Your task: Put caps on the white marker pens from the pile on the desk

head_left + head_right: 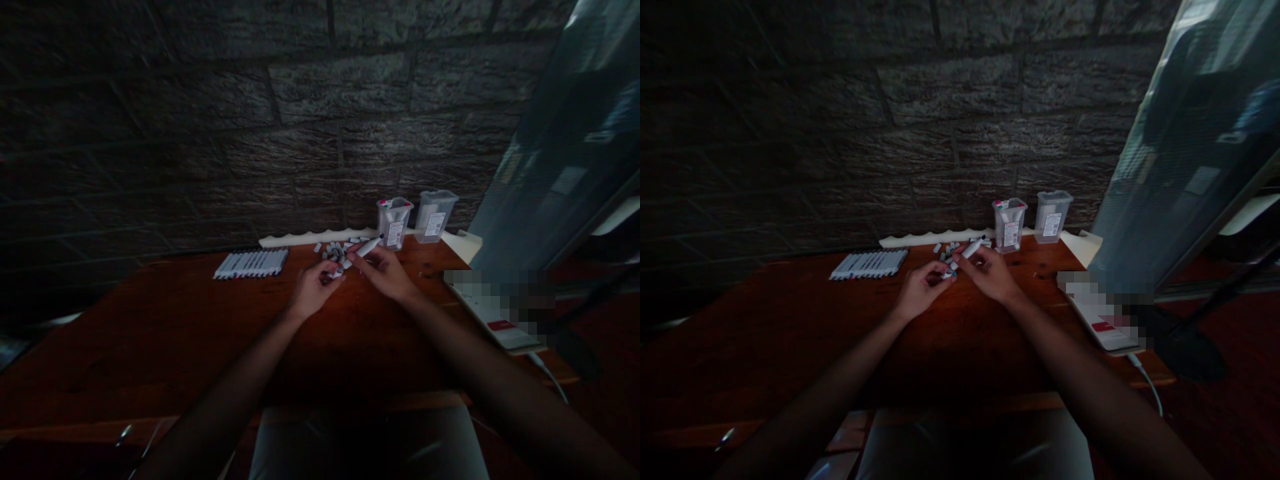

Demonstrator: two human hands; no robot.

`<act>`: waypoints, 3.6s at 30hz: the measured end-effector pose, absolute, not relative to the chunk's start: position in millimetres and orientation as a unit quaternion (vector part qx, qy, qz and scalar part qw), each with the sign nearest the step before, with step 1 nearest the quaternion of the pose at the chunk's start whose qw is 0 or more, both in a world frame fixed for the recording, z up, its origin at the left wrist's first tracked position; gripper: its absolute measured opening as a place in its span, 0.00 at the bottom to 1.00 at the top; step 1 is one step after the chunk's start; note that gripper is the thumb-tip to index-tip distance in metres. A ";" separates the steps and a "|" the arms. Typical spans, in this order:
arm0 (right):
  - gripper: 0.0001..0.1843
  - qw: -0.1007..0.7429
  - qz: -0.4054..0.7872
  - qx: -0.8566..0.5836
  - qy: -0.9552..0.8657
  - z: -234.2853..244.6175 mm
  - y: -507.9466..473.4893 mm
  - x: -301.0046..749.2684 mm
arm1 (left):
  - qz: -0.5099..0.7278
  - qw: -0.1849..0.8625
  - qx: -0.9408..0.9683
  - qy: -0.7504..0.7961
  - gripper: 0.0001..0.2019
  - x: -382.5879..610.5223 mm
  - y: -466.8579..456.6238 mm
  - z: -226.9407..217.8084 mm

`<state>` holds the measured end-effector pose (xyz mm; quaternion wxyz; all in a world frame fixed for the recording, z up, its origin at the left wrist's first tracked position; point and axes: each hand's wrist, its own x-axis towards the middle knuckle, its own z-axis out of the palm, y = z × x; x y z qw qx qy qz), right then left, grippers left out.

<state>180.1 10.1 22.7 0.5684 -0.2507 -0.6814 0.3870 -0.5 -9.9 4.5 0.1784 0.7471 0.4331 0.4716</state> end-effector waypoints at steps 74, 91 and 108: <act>0.11 0.572 0.212 -0.293 -0.736 28.7 2.4 185.1 | 0.460 0.199 0.741 0.448 0.10 -1.1 -8.3 2.2; 0.12 0.602 0.201 -0.324 -0.702 31.1 4.0 188.7 | 0.460 0.204 0.747 0.434 0.08 -0.2 -8.4 0.2; 0.12 0.605 0.192 -0.341 -0.694 30.3 5.8 188.8 | 0.452 0.220 0.741 0.444 0.08 -0.2 -9.6 2.7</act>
